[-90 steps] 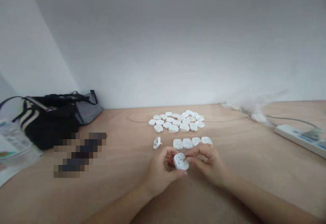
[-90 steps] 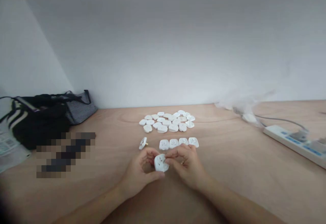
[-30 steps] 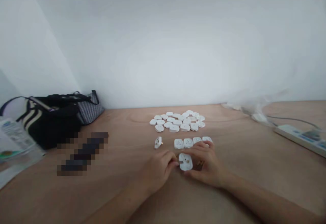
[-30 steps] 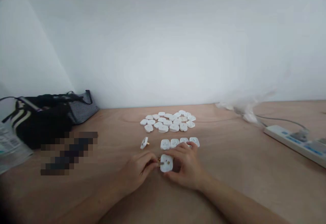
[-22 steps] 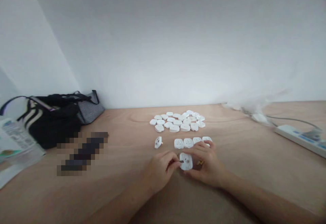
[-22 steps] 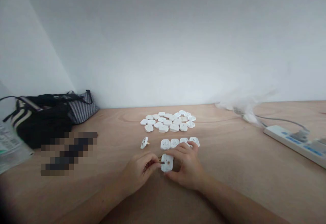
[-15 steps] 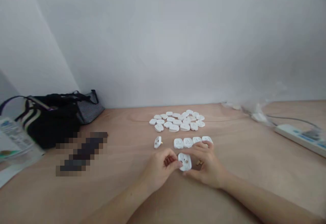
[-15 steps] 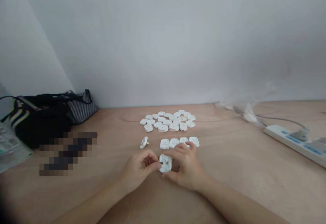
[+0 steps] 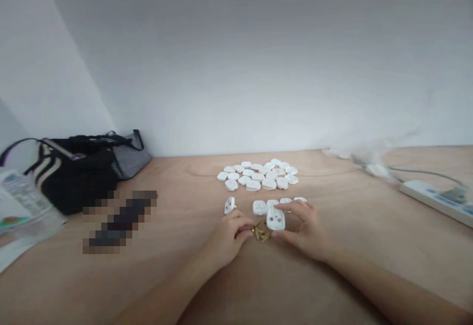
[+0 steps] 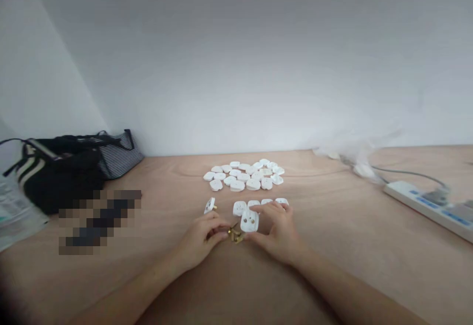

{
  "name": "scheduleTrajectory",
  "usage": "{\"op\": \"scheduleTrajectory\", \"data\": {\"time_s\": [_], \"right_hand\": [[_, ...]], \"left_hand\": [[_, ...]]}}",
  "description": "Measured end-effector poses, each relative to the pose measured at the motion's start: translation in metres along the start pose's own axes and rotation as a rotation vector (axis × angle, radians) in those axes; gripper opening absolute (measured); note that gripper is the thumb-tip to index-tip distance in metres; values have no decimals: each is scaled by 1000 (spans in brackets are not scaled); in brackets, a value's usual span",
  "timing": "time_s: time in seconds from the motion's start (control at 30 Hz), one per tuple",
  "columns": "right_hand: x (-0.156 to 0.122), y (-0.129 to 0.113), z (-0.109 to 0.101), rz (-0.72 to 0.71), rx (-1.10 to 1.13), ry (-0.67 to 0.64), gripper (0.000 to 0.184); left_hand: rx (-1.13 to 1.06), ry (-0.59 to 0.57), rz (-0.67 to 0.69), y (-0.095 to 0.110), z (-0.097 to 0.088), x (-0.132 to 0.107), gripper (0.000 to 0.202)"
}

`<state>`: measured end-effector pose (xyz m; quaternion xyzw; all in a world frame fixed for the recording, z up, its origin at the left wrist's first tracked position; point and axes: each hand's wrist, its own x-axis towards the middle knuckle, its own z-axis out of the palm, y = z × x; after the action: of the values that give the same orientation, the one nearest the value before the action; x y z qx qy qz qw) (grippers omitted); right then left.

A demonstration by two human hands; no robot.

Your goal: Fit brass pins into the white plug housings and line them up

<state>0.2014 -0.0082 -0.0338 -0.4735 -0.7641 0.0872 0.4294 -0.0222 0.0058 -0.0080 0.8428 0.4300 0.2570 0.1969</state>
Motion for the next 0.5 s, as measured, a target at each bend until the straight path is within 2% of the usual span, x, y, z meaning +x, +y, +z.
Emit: {"op": "scheduleTrajectory", "data": {"time_s": [0.27,0.5], "right_hand": [[-1,-5,1,-30,6,-21,44],[-1,-7,-1,-33,4,-44,44]], "left_hand": [[30,-32,-24,-3,4,4,5],[54,-53,9,-3,-4,2,8]]}}
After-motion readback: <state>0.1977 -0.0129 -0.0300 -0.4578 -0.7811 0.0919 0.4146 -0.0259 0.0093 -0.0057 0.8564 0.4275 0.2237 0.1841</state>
